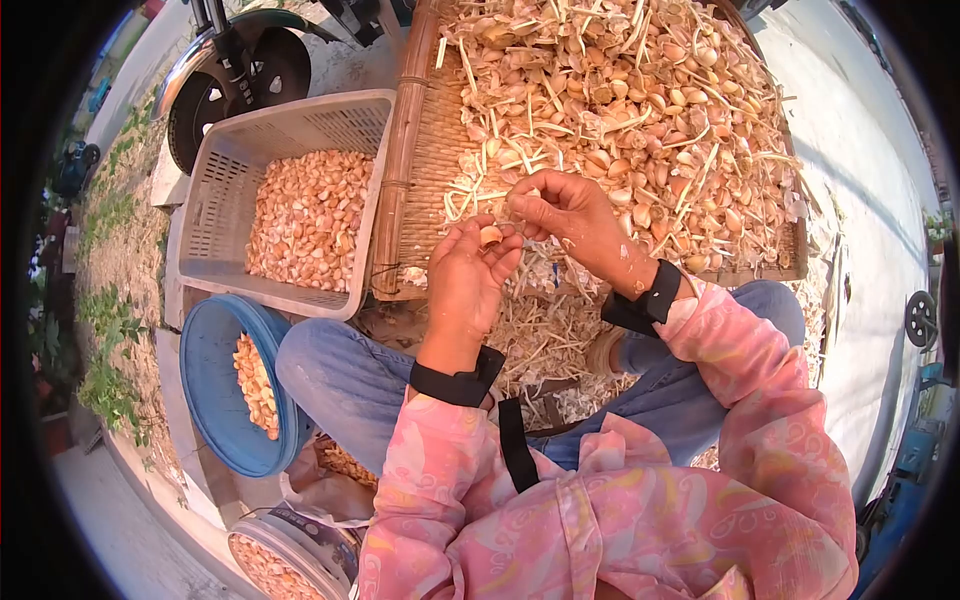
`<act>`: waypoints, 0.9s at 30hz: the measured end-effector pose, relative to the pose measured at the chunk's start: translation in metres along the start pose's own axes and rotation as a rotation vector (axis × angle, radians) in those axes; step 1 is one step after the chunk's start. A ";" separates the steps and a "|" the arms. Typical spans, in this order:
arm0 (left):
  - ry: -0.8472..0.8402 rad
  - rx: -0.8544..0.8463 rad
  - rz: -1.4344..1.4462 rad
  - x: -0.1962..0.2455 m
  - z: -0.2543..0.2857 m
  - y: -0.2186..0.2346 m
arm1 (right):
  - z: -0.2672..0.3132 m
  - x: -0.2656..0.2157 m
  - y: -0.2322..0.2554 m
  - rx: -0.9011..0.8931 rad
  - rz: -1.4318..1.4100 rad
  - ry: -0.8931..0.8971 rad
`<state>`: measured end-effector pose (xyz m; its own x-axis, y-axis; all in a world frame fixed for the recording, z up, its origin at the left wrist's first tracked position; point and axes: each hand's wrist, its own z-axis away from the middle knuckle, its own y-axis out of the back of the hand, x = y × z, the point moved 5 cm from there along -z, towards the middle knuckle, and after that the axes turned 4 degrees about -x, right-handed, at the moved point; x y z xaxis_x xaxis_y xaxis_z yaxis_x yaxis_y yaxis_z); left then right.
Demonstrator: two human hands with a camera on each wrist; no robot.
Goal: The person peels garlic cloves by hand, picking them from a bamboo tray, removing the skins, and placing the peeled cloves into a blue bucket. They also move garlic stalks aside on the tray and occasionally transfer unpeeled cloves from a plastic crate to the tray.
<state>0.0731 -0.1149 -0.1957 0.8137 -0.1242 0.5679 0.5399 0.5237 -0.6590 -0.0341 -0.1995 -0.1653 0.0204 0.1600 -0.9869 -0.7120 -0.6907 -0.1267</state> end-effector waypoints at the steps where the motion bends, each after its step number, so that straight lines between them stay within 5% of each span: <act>1: 0.032 0.000 0.050 -0.002 -0.001 0.001 | -0.002 -0.001 -0.004 -0.031 0.023 0.039; 3: 0.069 0.026 0.200 -0.006 -0.001 0.002 | -0.004 0.000 -0.013 -0.084 0.066 0.114; 5: 0.074 0.069 0.401 -0.010 0.000 0.001 | 0.000 -0.010 -0.023 -0.182 0.534 0.241; 7: 0.118 -0.087 0.473 -0.003 -0.013 0.029 | 0.014 -0.036 -0.046 -0.217 0.847 0.481; 9: 0.093 -0.184 0.528 0.039 -0.010 0.041 | 0.010 -0.034 -0.041 -0.164 0.726 0.452; 10: -0.162 -0.100 0.203 0.077 -0.007 0.053 | 0.007 -0.035 -0.032 -0.151 0.731 0.433; 12: -0.425 0.410 -0.728 0.143 0.011 0.051 | 0.000 -0.031 -0.007 -0.088 0.739 0.350; 15: -1.217 0.397 -1.954 0.161 -0.004 0.024 | -0.012 -0.001 0.026 -0.003 0.387 -0.013; 17: -0.770 0.004 -1.580 0.122 -0.039 -0.013 | -0.012 0.003 0.028 0.003 0.348 0.024; 19: -0.866 -0.263 -1.698 0.074 -0.067 -0.049 | -0.011 0.006 0.026 0.018 0.305 0.102; 24: -0.586 -0.254 -1.980 0.022 -0.110 -0.066 | -0.009 -0.002 0.043 0.084 0.269 0.040; 27: -0.703 -0.233 -2.068 0.024 -0.099 -0.057 | -0.011 0.004 0.060 0.184 0.221 0.075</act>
<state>0.0826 -0.2312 -0.1933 -0.9351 0.0509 0.3508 0.3515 0.0069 0.9361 -0.0690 -0.2488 -0.1777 -0.1026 -0.0369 -0.9940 -0.8203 -0.5621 0.1056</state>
